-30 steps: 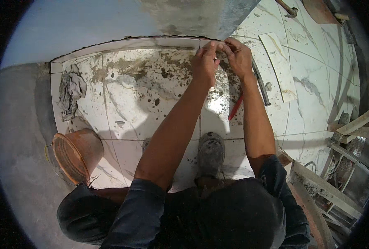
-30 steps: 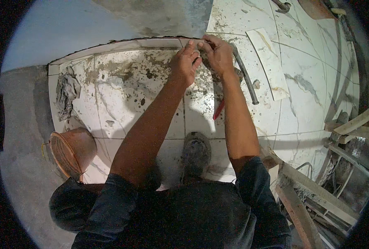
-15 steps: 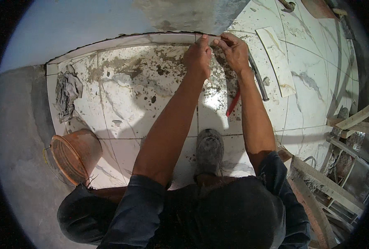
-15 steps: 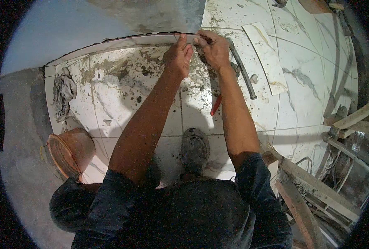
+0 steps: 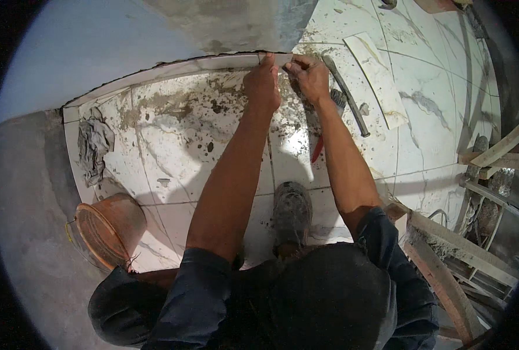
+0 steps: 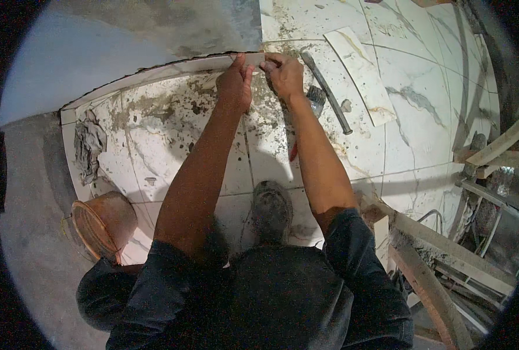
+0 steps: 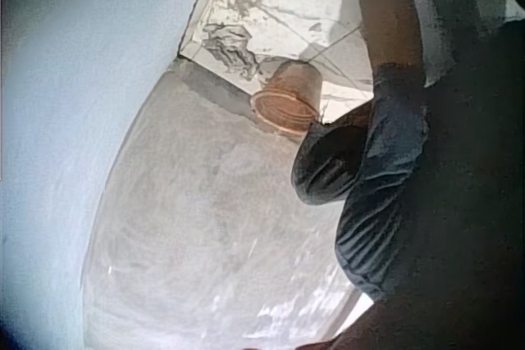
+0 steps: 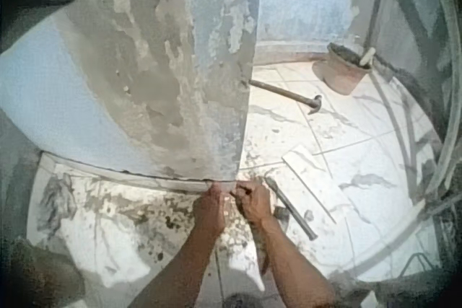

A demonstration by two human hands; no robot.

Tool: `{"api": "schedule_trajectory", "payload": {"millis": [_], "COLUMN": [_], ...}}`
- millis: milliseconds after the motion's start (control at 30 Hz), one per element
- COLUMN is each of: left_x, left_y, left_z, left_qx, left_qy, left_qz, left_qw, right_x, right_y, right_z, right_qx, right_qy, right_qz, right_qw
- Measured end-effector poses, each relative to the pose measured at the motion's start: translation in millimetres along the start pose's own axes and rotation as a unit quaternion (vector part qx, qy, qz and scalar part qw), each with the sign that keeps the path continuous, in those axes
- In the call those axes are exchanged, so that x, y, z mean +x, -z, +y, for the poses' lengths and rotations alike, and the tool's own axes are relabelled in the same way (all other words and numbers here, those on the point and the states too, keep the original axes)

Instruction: Cutting ceramic tiles with an angle grinder on a balcony and then placing them along a wall inside.

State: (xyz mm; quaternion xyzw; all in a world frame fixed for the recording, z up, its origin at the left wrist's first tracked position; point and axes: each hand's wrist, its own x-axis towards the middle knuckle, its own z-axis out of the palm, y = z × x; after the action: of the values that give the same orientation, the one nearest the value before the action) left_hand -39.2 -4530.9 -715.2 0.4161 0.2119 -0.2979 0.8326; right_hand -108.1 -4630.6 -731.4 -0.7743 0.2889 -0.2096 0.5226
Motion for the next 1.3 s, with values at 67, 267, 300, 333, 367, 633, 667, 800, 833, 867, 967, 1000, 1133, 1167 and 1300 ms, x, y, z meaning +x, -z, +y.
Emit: {"api": "schedule_trajectory", "payload": {"millis": [67,267,300,333,367,633,667,800,833,867,967,1000,1133,1167,1300], "left_x": [-2,49,34,17,8,-4,-5,-4,0,2,5,3,7,5,-4], "left_y": [-3,50,31,12,3,-5,-8,13,10,8,17,11,13,10,-2], "left_z": [-4,-16,-25,-26,-14,6,3,16,5,-3,-3,-5,-2,-2,0], "left_qx": [-0.006,0.358,0.349,0.205,0.058,0.039,0.024,0.086,0.064,0.059,0.044,0.019,0.031,0.030,0.017], "left_qy": [0.005,-0.213,-0.205,-0.086,0.025,0.016,0.010,0.005,-0.014,-0.001,0.006,0.004,-0.031,-0.029,-0.040], "left_qz": [-0.003,-0.106,-0.113,-0.083,-0.044,-0.035,-0.042,0.017,-0.021,-0.037,-0.039,-0.045,0.004,0.003,-0.036], "left_qw": [1.000,0.903,0.907,0.971,0.997,0.999,0.999,0.996,0.998,0.998,0.998,0.999,0.999,0.999,0.998], "right_x": [1,1,0,-1,-2,3,8,16,29,34,32,32,35,34,37], "right_y": [7,-10,4,13,11,3,8,48,80,115,164,188,189,194,219], "right_z": [1,-9,4,12,8,5,7,0,17,36,46,61,54,53,71], "right_qx": [-0.014,-0.052,-0.066,-0.058,-0.039,0.002,0.020,-0.101,-0.182,-0.247,-0.415,-0.424,-0.411,-0.406,-0.162], "right_qy": [0.010,0.036,0.034,0.030,0.034,0.008,0.003,0.042,0.009,-0.024,-0.195,-0.206,-0.252,-0.245,-0.269], "right_qz": [0.003,-0.001,0.003,0.009,0.010,-0.025,-0.041,0.097,0.181,0.246,0.189,0.136,-0.001,-0.015,-0.028], "right_qw": [1.000,0.998,0.997,0.998,0.999,1.000,0.999,0.989,0.967,0.937,0.868,0.871,0.876,0.880,0.949]}}
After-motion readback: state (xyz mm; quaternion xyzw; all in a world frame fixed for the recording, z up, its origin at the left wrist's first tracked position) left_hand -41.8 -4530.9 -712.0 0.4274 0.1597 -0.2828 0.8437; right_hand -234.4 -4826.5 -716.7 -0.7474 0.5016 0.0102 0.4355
